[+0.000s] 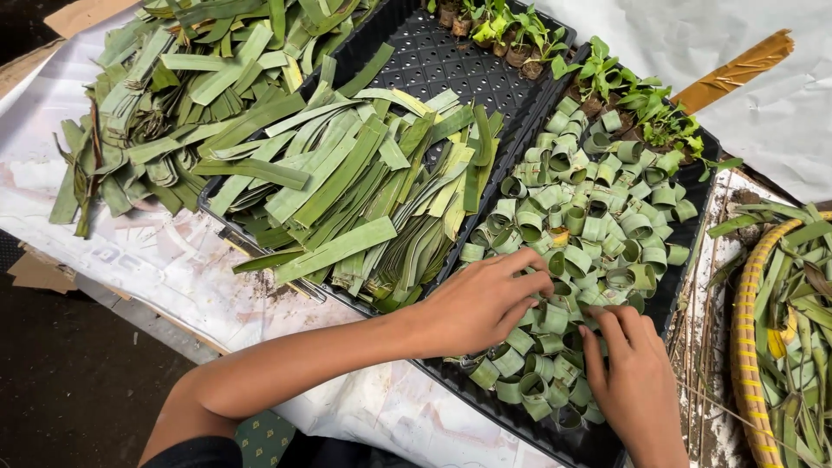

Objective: Folding leaves into small cylindrical pots and securing them with bamboo pins before placing them in a seedling tray.

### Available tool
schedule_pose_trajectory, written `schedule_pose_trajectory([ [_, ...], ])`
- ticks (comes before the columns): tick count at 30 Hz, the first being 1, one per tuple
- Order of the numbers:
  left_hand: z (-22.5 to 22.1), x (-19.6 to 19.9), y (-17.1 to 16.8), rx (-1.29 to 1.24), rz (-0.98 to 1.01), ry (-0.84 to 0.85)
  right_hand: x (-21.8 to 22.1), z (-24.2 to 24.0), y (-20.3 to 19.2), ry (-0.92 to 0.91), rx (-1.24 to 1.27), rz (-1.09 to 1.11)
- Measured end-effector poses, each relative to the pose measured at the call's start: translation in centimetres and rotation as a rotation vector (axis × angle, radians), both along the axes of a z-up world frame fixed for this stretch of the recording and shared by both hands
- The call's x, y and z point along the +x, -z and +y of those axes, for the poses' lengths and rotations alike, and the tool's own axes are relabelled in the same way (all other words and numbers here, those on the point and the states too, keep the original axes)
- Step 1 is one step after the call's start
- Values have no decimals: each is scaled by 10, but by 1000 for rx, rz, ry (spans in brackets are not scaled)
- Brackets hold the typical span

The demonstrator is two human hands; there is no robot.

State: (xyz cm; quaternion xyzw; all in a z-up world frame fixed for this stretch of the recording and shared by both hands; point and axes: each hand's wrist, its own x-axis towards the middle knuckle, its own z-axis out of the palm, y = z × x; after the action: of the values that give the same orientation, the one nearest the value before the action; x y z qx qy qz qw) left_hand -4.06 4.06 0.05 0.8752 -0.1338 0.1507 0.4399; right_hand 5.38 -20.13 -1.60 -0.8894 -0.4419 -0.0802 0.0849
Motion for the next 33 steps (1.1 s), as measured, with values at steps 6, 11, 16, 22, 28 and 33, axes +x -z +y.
schedule_pose_trajectory([
  [6, 44, -36, -16, 236, -31, -410, -1, 35, -20, -121, 29, -118],
  [11, 78, -60, -7, 426, -1, -641, 1, 102, -37, -350, 36, -40],
  [16, 100, -90, -4, 551, 58, -753, -1, 162, -43, -524, 61, -15],
  [22, 105, -99, 3, 328, 119, -575, -5, 209, -38, -629, 54, 120],
  [28, 107, -93, -2, 319, 35, -659, 16, 225, -3, -575, -16, -119],
  [33, 106, -86, -7, 334, -109, -683, 24, 220, 1, -652, 117, -324],
])
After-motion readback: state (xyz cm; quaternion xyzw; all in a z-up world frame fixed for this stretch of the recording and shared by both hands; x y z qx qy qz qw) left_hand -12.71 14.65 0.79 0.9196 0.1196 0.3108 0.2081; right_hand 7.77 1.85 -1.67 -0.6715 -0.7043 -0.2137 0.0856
